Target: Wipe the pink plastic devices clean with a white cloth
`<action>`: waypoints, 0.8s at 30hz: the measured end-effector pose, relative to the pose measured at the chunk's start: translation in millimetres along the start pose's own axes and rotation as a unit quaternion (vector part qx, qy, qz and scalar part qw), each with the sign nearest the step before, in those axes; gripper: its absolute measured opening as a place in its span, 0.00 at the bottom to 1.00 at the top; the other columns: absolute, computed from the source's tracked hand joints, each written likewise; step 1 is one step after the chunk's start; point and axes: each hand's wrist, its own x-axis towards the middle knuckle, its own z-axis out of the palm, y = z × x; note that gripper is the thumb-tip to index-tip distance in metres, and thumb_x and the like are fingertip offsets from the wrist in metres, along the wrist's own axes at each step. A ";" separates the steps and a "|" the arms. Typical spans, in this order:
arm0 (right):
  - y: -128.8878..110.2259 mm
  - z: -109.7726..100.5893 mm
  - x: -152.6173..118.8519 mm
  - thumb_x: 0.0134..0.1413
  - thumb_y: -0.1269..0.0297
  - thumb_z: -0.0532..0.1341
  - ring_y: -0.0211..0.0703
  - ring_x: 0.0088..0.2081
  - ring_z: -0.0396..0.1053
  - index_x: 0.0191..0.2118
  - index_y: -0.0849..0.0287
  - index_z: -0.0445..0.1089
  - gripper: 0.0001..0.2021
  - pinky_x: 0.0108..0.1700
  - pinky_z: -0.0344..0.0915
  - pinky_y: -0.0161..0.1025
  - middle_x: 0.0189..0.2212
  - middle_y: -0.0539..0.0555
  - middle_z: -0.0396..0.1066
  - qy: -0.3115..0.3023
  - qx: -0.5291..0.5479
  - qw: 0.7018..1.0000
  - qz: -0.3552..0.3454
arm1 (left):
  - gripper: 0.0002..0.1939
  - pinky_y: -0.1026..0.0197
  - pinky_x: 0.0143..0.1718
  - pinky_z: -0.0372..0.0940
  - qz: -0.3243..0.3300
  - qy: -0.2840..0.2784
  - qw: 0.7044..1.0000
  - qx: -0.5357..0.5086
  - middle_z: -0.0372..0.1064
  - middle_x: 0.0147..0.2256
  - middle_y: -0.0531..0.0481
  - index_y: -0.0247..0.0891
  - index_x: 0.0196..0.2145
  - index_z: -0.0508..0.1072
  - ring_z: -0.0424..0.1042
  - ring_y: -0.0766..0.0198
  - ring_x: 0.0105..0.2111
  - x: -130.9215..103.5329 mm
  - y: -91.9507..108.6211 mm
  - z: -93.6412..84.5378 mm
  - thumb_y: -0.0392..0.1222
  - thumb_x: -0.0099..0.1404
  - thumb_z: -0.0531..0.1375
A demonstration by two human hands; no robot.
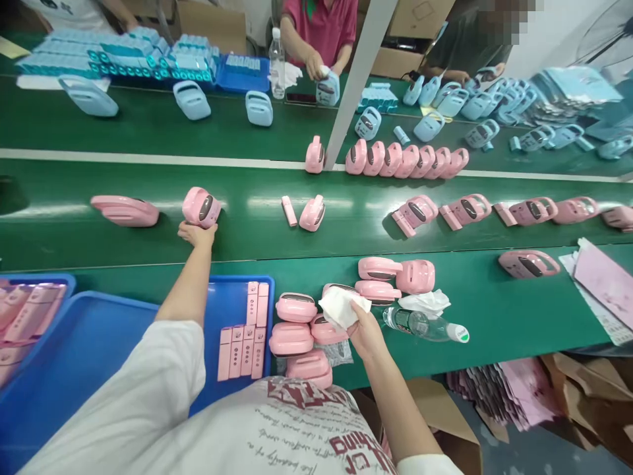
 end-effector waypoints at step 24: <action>4.3 27.7 -31.1 0.50 0.40 0.59 0.56 0.50 0.72 0.43 0.61 0.75 0.28 0.56 0.65 0.53 0.43 0.60 0.77 -0.094 -0.237 0.929 -0.268 | 0.23 0.61 0.27 0.64 0.041 -0.420 0.876 -0.234 0.70 0.28 0.49 0.36 0.40 0.69 0.68 0.63 0.25 -257.0 -24.0 -147.6 0.57 0.55 0.55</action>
